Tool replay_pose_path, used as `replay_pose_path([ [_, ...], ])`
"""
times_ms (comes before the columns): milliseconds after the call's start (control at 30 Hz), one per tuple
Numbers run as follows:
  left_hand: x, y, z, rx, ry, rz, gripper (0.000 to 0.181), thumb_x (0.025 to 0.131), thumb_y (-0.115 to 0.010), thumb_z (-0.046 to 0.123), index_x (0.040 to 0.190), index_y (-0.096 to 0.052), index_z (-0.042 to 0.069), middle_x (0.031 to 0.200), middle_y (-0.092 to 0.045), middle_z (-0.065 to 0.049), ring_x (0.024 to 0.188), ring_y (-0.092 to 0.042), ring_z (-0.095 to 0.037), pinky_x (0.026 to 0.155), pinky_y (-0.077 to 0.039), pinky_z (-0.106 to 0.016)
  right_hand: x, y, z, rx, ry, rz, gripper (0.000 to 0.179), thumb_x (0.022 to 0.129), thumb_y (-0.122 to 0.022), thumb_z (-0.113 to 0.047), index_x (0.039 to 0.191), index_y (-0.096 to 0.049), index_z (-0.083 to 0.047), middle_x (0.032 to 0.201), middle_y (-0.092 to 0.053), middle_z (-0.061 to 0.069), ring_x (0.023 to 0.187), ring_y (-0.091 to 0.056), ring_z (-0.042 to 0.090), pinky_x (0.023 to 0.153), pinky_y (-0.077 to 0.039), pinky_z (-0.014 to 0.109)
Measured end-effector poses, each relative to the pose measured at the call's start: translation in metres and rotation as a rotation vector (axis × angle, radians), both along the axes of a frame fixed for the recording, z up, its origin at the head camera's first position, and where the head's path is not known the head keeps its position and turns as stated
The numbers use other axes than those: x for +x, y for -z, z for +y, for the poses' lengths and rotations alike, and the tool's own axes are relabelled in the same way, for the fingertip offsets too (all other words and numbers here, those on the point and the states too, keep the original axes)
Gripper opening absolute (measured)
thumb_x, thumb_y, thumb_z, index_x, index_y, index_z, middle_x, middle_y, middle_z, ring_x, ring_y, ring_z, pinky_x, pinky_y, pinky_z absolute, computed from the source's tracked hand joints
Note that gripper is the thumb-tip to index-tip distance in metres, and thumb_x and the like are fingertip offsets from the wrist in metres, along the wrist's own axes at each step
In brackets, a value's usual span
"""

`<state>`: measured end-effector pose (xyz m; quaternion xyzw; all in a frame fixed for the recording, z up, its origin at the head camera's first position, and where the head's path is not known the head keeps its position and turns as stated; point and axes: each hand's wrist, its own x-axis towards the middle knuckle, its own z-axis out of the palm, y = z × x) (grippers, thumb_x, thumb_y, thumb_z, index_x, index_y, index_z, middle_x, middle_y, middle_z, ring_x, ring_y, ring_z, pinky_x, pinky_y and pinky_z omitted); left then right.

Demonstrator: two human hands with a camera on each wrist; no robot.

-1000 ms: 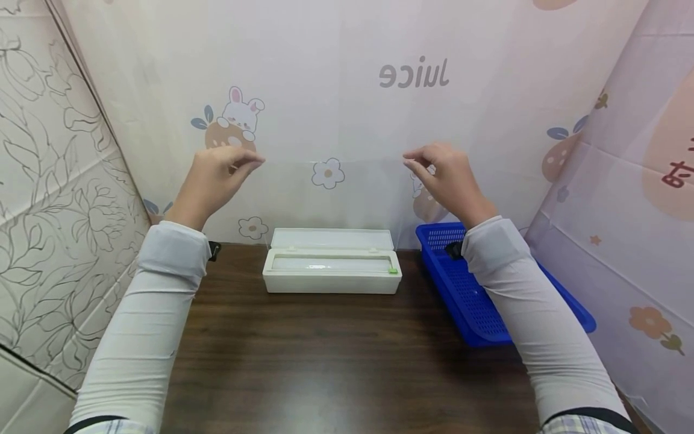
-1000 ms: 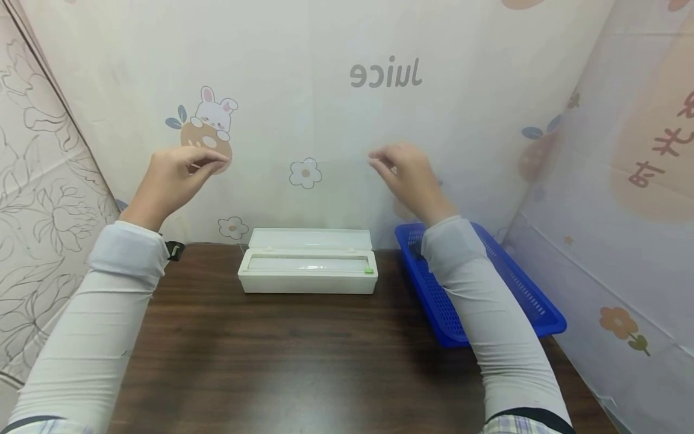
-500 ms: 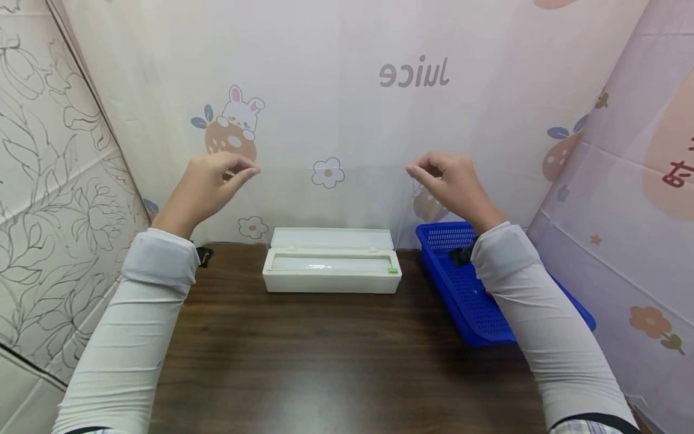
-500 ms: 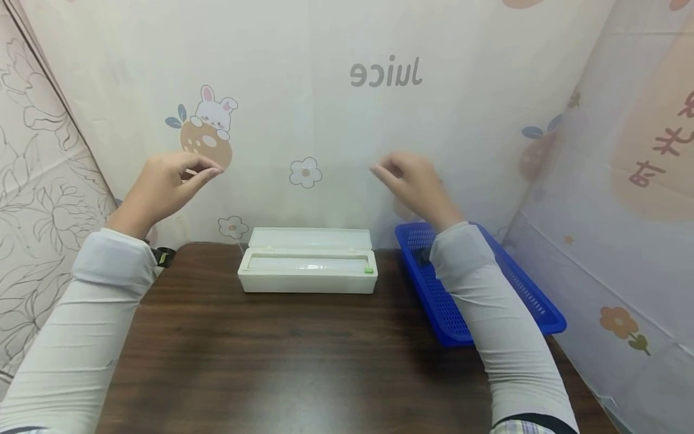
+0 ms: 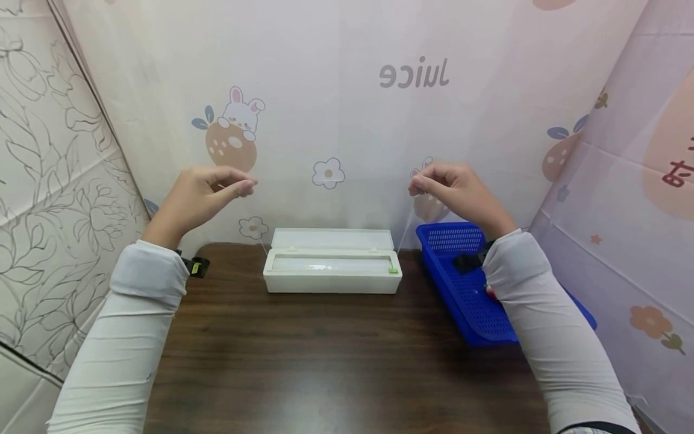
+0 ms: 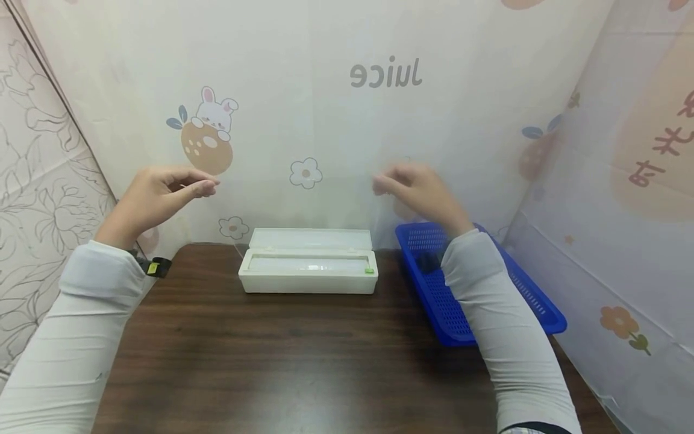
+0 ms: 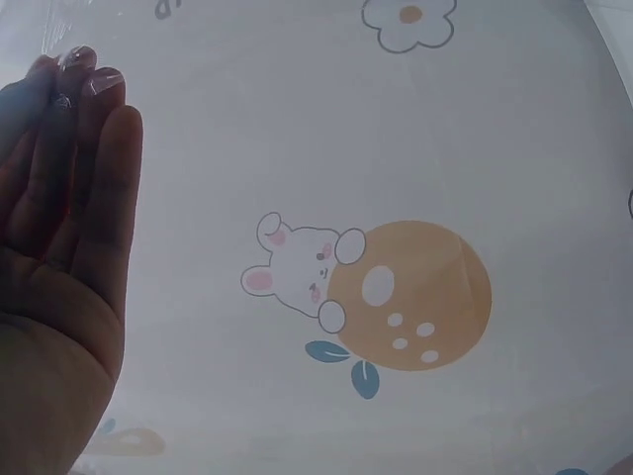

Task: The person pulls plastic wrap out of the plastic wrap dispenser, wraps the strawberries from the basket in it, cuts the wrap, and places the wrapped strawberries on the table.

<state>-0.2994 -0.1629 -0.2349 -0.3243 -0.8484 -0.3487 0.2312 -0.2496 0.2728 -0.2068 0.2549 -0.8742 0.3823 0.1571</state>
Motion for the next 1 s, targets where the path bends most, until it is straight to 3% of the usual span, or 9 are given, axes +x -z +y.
replay_pose_path([
  [133, 0.005, 0.005, -0.002, 0.031, 0.024, -0.023, 0.016, 0.086, -0.066, 0.034, 0.096, -0.073, 0.024, 0.085, -0.073, 0.001, 0.077, -0.064, -0.008, 0.068, -0.049, -0.015, -0.009, 0.016, 0.011, -0.076, -0.011, -0.028, 0.024, 0.093, -0.058, -0.027, 0.096, -0.068, -0.005, 0.089, -0.070, 0.008, 0.087, -0.064, 0.022, 0.078, -0.052, 0.019],
  [300, 0.014, 0.013, -0.005, 0.067, 0.041, -0.046, 0.013, 0.085, -0.067, 0.032, 0.095, -0.072, 0.026, 0.086, -0.072, 0.003, 0.078, -0.065, -0.010, 0.068, -0.050, -0.013, -0.002, 0.024, 0.011, -0.144, 0.000, -0.044, 0.027, 0.091, -0.060, -0.025, 0.096, -0.067, 0.001, 0.085, -0.070, 0.007, 0.083, -0.065, 0.026, 0.074, -0.054, 0.020],
  [433, 0.022, 0.018, -0.006, 0.099, 0.058, -0.035, 0.012, 0.085, -0.068, 0.026, 0.095, -0.072, 0.020, 0.085, -0.072, 0.001, 0.076, -0.065, -0.011, 0.066, -0.050, -0.012, 0.010, 0.024, 0.005, -0.178, -0.017, -0.028, 0.024, 0.091, -0.060, -0.021, 0.093, -0.067, 0.002, 0.083, -0.069, 0.008, 0.080, -0.064, 0.026, 0.069, -0.055, 0.021],
  [600, 0.043, 0.017, -0.001, 0.127, 0.084, -0.028, 0.010, 0.085, -0.067, 0.015, 0.093, -0.072, 0.011, 0.083, -0.072, -0.006, 0.073, -0.064, -0.013, 0.061, -0.050, -0.012, 0.024, 0.025, -0.002, -0.204, -0.077, 0.035, 0.018, 0.092, -0.057, -0.009, 0.089, -0.066, 0.006, 0.081, -0.067, 0.006, 0.075, -0.062, 0.022, 0.066, -0.056, 0.021],
  [733, 0.059, 0.016, 0.003, 0.141, 0.098, -0.041, 0.009, 0.087, -0.065, 0.011, 0.093, -0.071, 0.007, 0.082, -0.071, -0.010, 0.073, -0.064, -0.015, 0.059, -0.050, -0.012, 0.024, 0.035, 0.003, -0.225, -0.121, 0.058, 0.013, 0.091, -0.056, -0.002, 0.089, -0.066, 0.006, 0.082, -0.067, 0.004, 0.074, -0.062, 0.021, 0.066, -0.055, 0.019],
  [1000, 0.073, 0.023, 0.003, 0.175, 0.121, -0.047, 0.007, 0.086, -0.066, 0.007, 0.091, -0.070, 0.006, 0.082, -0.070, -0.010, 0.070, -0.063, -0.013, 0.056, -0.050, -0.013, 0.028, 0.053, 0.011, -0.210, -0.115, 0.035, 0.011, 0.092, -0.056, -0.008, 0.089, -0.066, -0.002, 0.075, -0.066, 0.007, 0.073, -0.061, 0.025, 0.066, -0.054, 0.019],
])
